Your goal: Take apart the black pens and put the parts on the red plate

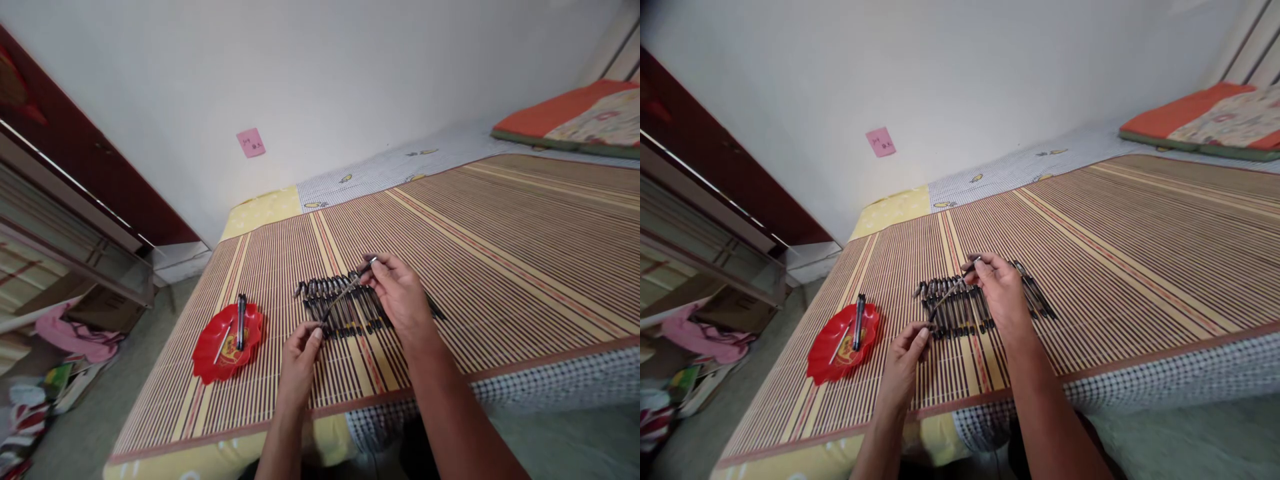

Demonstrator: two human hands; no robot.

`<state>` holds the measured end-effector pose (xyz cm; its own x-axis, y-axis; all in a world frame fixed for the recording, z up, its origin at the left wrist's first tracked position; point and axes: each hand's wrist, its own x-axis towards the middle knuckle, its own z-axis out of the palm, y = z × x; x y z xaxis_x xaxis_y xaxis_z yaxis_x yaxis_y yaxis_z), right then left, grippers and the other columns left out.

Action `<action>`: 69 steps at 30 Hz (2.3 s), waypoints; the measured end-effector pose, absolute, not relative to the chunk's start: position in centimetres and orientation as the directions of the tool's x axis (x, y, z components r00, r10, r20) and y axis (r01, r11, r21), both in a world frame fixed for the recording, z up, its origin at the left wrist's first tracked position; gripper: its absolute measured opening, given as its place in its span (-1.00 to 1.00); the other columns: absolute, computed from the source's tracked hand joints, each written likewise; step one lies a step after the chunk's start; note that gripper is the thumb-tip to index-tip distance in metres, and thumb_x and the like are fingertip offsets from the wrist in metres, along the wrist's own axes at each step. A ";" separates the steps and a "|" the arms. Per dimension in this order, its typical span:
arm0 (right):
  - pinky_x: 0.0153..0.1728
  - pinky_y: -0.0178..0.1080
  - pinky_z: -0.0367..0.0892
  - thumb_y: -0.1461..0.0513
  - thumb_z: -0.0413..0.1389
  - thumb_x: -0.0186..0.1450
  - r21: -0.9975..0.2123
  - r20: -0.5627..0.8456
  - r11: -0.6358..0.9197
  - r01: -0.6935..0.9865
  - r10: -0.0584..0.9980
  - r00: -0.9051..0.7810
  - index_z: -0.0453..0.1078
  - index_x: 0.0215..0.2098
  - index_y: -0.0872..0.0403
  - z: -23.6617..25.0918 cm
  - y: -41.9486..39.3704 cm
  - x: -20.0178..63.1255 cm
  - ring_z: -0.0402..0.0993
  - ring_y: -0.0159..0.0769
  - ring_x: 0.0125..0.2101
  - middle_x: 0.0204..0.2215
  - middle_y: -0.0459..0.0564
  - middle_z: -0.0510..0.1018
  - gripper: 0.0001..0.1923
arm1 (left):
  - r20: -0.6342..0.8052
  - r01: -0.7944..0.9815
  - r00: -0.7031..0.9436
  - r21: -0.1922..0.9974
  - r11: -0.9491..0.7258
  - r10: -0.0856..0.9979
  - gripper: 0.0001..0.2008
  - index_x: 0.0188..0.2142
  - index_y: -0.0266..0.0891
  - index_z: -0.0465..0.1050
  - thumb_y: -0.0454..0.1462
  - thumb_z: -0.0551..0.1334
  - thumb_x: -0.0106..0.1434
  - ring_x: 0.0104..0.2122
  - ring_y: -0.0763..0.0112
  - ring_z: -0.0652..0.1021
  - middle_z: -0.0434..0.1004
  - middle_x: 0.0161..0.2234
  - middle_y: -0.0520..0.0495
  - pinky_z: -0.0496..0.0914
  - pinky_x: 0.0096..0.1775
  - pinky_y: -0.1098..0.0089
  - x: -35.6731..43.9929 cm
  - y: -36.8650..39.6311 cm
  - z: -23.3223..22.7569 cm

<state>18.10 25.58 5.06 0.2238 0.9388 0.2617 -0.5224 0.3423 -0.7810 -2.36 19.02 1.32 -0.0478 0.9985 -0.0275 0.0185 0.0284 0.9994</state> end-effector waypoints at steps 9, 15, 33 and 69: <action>-0.30 -0.30 0.46 0.14 0.26 0.27 -0.766 0.310 0.349 -0.539 0.936 0.165 0.53 -0.19 0.03 5.4 25.3 18.3 0.48 -0.43 -0.43 -0.34 -0.06 0.59 -0.83 | 0.051 0.024 -0.106 0.999 -0.049 0.993 -0.79 -0.28 -0.21 0.57 -0.14 0.41 0.15 -0.26 0.33 0.50 0.56 -0.32 -0.03 0.34 -0.16 0.38 -2.5 18.9 2.0; -0.28 -0.26 0.49 0.13 0.23 0.31 -0.774 0.336 0.382 -0.505 0.924 0.183 0.51 -0.18 0.00 5.3 25.4 18.5 0.49 -0.40 -0.41 -0.34 -0.07 0.58 -0.84 | 0.026 0.063 -0.020 0.998 -0.024 0.999 -0.77 -0.25 -0.22 0.59 -0.10 0.33 0.25 -0.46 0.47 0.35 0.44 -0.45 0.03 0.23 -0.39 0.47 -2.6 18.8 1.9; -0.25 -0.26 0.47 0.14 0.23 0.30 -0.870 0.373 0.377 -0.317 0.925 0.076 0.54 -0.19 0.03 5.9 24.8 17.7 0.52 -0.36 -0.38 -0.37 -0.07 0.60 -0.83 | 0.038 0.061 -0.026 0.997 -0.037 0.999 -0.71 -0.23 -0.24 0.54 -0.04 0.30 0.27 -0.56 0.51 0.35 0.38 -0.52 0.08 0.24 -0.48 0.48 -1.5 18.2 2.4; -0.23 -0.26 0.39 0.11 0.37 0.13 -0.927 0.261 0.137 -0.350 0.904 -0.338 0.52 -0.34 0.05 4.9 25.0 15.4 0.49 -0.33 -0.33 -0.38 -0.08 0.59 -0.77 | -0.152 -0.434 0.064 0.886 0.165 0.986 -0.63 -0.30 -0.27 0.42 -0.12 0.49 0.07 -0.64 0.68 0.13 0.23 -0.57 0.18 0.01 -0.61 0.60 0.0 17.4 4.3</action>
